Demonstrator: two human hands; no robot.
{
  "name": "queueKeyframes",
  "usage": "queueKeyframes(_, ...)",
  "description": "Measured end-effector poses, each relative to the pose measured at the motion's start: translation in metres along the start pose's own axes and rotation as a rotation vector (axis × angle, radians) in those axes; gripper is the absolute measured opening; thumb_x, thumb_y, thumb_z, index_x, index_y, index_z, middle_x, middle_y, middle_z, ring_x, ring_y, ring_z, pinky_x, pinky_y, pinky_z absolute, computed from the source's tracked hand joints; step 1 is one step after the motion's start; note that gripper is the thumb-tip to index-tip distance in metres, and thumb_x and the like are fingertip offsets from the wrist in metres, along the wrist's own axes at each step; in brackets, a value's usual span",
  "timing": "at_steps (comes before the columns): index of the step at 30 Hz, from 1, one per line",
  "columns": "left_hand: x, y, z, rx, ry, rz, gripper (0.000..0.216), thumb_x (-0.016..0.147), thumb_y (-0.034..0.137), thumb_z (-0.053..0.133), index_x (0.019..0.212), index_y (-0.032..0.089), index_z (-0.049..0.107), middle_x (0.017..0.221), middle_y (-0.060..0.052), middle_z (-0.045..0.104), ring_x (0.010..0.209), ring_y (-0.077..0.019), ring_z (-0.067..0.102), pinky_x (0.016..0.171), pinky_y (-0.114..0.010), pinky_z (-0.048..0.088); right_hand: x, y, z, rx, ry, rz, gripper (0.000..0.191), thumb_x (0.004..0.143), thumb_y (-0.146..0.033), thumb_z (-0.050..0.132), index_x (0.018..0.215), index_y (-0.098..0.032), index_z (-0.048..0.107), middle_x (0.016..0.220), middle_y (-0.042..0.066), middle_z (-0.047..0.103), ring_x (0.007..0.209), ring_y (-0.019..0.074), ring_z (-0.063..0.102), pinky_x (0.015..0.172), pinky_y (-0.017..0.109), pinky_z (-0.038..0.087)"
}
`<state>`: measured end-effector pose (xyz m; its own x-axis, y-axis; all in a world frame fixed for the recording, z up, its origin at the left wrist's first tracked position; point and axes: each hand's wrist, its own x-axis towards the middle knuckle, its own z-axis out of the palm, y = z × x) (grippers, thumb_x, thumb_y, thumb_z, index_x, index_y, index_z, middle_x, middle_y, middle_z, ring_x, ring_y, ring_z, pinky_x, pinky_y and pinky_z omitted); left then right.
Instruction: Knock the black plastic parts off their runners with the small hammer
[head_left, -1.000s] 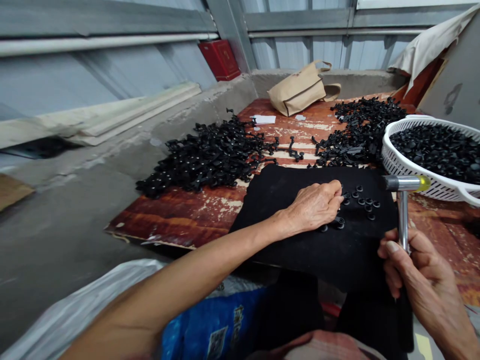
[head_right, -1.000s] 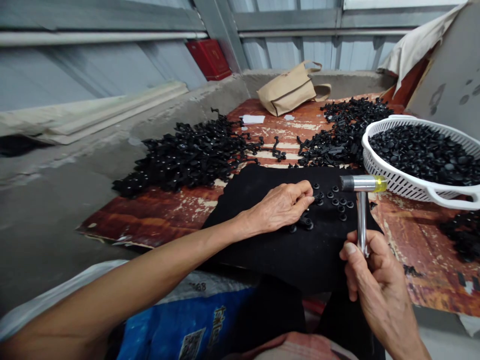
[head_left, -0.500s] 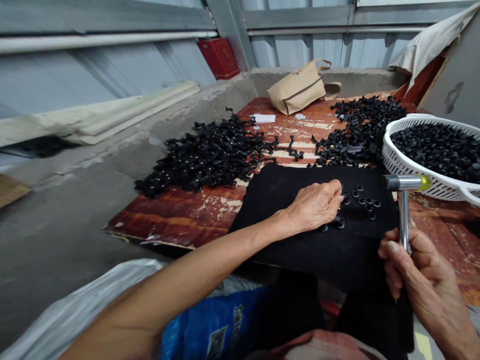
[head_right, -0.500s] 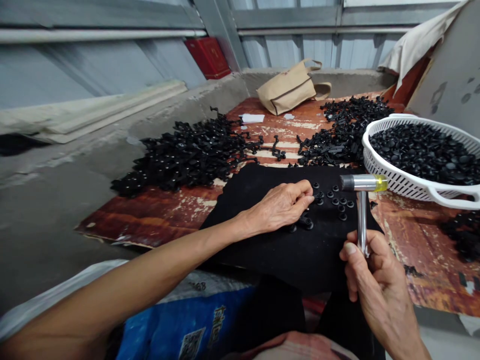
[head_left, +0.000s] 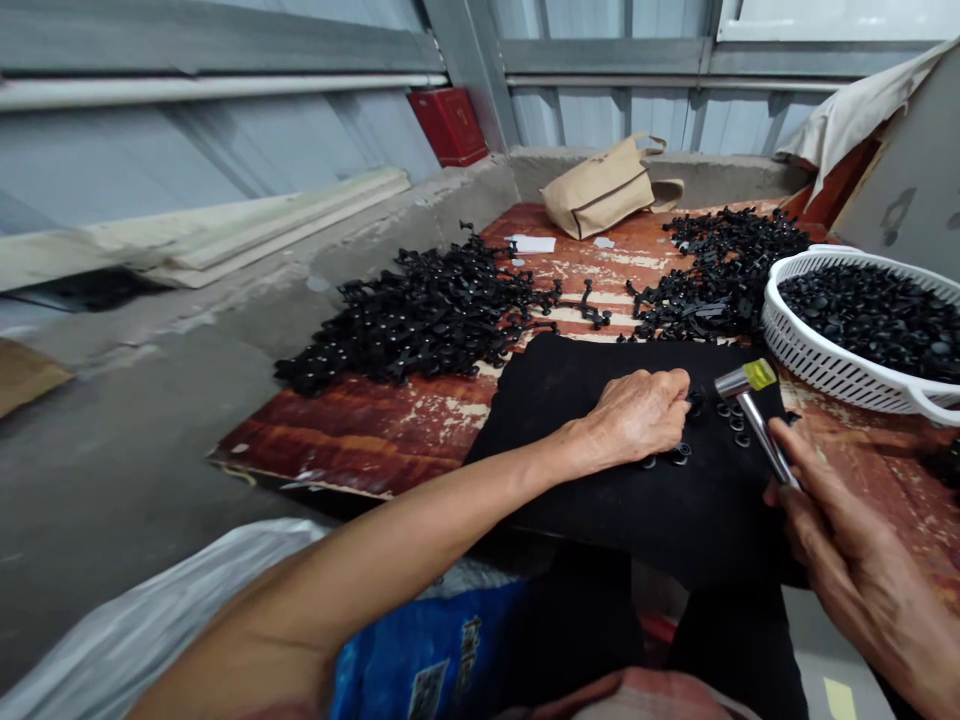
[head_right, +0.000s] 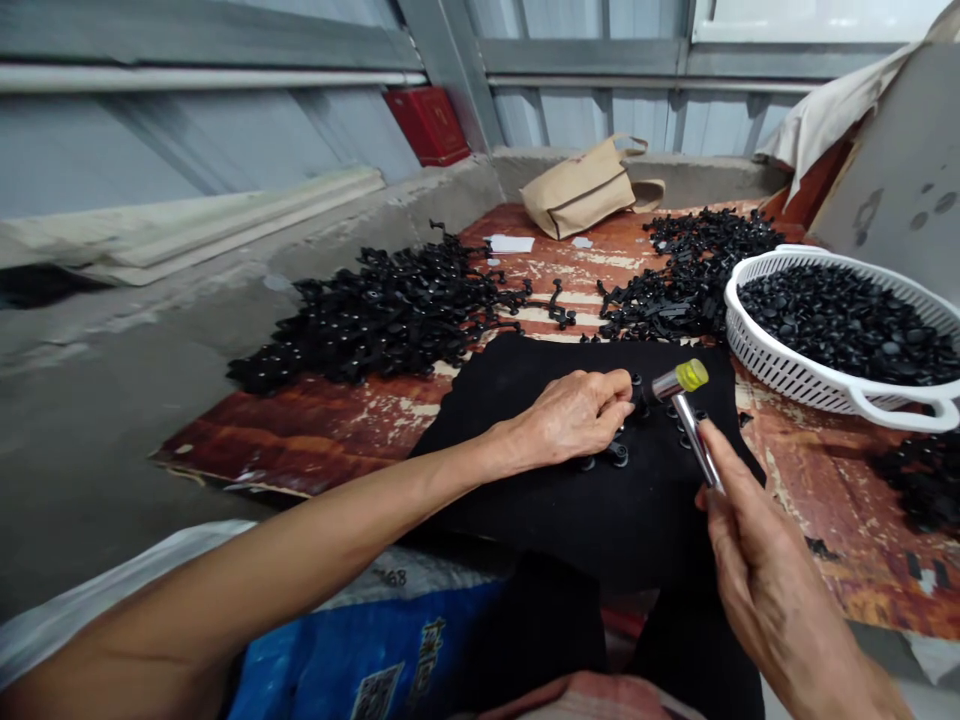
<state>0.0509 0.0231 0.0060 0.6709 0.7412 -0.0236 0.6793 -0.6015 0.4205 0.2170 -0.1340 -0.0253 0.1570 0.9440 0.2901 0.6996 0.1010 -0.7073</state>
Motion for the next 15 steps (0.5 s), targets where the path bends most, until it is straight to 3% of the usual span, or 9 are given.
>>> queueKeyframes(2,-0.0006,-0.0008,0.0004,0.002,0.001,0.004,0.017,0.085,0.027,0.042,0.085,0.022,0.058,0.069,-0.001,0.063,0.068,-0.0183,0.062,0.063,-0.027,0.041,0.0001,0.0021,-0.0029,-0.144,-0.013,-0.164,0.053,0.095,-0.020,0.041,0.146,-0.032,0.036,0.136,0.011,0.054,0.109,0.0238,0.062,0.084,0.038,0.054)
queueKeyframes(4,-0.0013,-0.0013,0.0004,-0.002,-0.004,0.003,0.016,0.084,0.026,0.042,0.084,0.022,0.058,0.069,-0.001,0.064,0.069,-0.0187,0.062,0.063,-0.027,0.042,-0.0007,0.0025,-0.0042,-0.208,-0.004,-0.235,0.059,0.094,-0.013,0.040,0.149,-0.033,0.030,0.145,0.009,0.046,0.116,0.0238,0.058,0.088,0.038,0.053)
queueKeyframes(7,-0.0014,-0.0013,0.0003,0.012,0.009,0.016,0.017,0.084,0.026,0.042,0.085,0.023,0.058,0.070,-0.002,0.064,0.070,-0.0206,0.063,0.063,-0.028,0.042,-0.0015,0.0038,-0.0037,-0.261,0.029,-0.271,0.065,0.093,-0.010,0.042,0.151,-0.033,0.023,0.138,0.011,0.051,0.114,0.0250,0.058,0.082,0.037,0.055)
queueKeyframes(11,-0.0009,-0.0002,0.0002,0.041,0.018,0.017,0.017,0.084,0.026,0.042,0.087,0.023,0.059,0.072,-0.003,0.066,0.074,-0.0222,0.065,0.065,-0.030,0.044,-0.0003,0.0097,-0.0043,-0.408,-0.039,-0.254,0.068,0.090,-0.009,0.041,0.152,-0.033,0.023,0.122,0.014,0.060,0.106,0.0324,0.063,0.062,0.038,0.058)
queueKeyframes(15,-0.0010,0.0007,-0.0012,0.033,0.014,0.008,0.016,0.085,0.027,0.043,0.085,0.022,0.058,0.072,-0.003,0.066,0.074,-0.0227,0.065,0.066,-0.030,0.045,0.0007,0.0039,-0.0092,-0.360,-0.012,-0.262,0.064,0.092,-0.013,0.039,0.151,-0.033,0.025,0.137,0.010,0.052,0.125,0.0349,0.049,0.090,0.052,0.050)
